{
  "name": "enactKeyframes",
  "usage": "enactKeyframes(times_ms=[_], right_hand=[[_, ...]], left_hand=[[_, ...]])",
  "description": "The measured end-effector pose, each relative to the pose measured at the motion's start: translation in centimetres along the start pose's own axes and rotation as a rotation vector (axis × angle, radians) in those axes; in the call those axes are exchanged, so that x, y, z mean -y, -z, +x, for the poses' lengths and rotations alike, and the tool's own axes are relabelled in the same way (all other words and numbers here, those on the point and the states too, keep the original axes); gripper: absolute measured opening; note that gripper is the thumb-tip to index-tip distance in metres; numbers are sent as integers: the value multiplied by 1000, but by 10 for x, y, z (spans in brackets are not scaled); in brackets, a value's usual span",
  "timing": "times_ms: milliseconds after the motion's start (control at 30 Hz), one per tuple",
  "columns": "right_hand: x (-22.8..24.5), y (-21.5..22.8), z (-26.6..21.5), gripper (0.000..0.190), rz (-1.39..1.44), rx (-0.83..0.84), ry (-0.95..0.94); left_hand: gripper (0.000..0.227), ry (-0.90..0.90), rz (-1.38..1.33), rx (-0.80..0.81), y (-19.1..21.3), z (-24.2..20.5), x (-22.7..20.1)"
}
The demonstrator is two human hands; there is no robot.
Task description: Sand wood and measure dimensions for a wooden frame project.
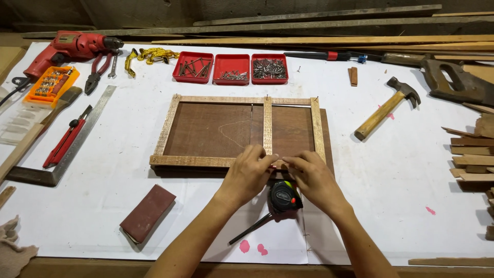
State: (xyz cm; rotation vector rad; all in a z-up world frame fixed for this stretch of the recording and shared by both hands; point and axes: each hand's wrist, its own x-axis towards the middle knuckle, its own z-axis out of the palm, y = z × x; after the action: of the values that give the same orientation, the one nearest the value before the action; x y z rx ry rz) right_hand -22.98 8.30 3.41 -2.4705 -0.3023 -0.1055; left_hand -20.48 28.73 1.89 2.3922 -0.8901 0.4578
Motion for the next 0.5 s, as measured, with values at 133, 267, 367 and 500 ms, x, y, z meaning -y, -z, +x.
enactKeyframes(times_ms=[133,267,367,500], right_hand=[[14,19,-19,22,-23,105,-139],[16,29,-38,25,12,199,-191],[7,24,-51,35,38,220,-189],[7,24,-60,48,71,277,-197]], left_hand=[[34,27,-58,50,7,-14,-25],[64,114,-99,256,6,-26,-44],[89,124,-48,331,-5,-31,-49],[100,148,-11,340,-32,-43,-38]])
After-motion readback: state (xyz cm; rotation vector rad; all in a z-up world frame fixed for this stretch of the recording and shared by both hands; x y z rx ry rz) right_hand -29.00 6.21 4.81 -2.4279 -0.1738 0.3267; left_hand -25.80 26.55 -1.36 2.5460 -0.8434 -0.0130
